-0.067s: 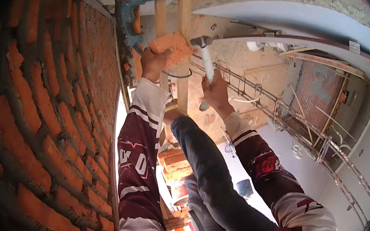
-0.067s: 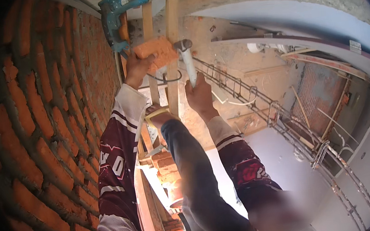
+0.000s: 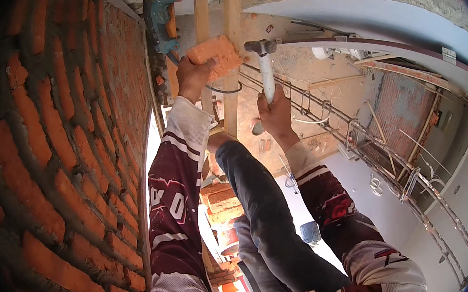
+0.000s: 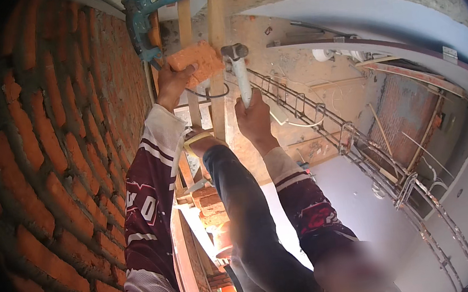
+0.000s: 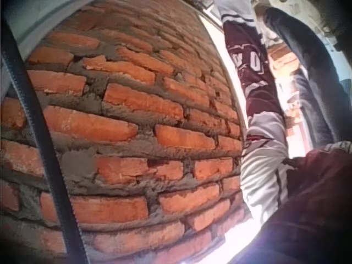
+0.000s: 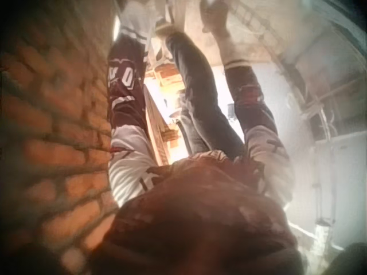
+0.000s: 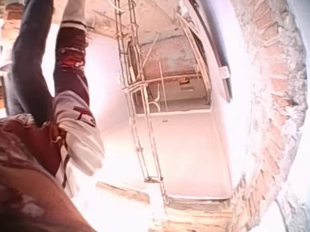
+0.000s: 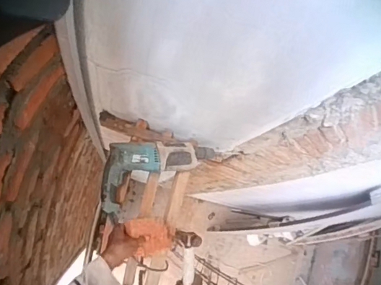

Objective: The person lays red bricks onto a partially built wall using a trowel to apply mortar and a hammer to tap bricks into alignment. The person repeatedly scoops mortar from a bucket, spreads it on the wall, places bricks, and adjusts them with the hammer.

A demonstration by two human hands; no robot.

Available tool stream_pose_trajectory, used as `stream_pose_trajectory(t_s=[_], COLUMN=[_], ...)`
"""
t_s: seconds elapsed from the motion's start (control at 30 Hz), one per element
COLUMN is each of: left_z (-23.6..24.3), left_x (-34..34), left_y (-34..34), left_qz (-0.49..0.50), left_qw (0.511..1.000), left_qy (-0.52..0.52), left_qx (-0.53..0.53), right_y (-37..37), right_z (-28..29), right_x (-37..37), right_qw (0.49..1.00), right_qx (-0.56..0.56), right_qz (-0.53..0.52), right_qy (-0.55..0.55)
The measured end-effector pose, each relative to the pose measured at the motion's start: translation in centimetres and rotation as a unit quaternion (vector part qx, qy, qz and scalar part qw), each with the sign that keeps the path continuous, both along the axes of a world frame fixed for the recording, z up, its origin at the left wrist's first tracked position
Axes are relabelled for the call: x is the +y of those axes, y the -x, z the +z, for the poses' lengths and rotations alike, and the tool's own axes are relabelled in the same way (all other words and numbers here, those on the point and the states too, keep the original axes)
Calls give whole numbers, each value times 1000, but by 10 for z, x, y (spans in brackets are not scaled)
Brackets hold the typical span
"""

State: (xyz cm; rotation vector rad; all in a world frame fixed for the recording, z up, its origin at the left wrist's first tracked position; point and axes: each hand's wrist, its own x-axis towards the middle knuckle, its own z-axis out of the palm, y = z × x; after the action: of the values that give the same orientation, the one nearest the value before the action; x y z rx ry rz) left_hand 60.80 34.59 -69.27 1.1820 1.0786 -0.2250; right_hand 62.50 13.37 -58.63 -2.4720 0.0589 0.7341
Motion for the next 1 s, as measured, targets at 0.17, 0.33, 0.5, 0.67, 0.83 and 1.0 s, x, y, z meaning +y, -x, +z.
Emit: stream_pose_trajectory(t_s=[0.17, 0.33, 0.5, 0.67, 0.83, 1.0], left_z=[61, 148, 230, 315, 405, 472], left_x=[-15, -17, -24, -42, -73, -112], left_y=[51, 112, 166, 178, 129, 99], left_qz=[170, 274, 294, 245, 180, 120], left_qw=[973, 934, 939, 958, 964, 964], left_qy=[126, 184, 127, 44, 46, 73], left_qx=[-96, -136, -125, -145, -190, -225], right_y=[28, 55, 76, 84, 83, 101], right_z=[56, 104, 182, 330, 409, 390], right_x=[-4, 3, 9, -23, -73, -147], right_qw=[991, 981, 989, 932, 805, 989], right_qx=[-42, -82, -27, -201, -346, -141], right_qz=[-29, 143, 132, 77, 14, 25], right_qy=[-127, -103, -56, -293, -482, 40])
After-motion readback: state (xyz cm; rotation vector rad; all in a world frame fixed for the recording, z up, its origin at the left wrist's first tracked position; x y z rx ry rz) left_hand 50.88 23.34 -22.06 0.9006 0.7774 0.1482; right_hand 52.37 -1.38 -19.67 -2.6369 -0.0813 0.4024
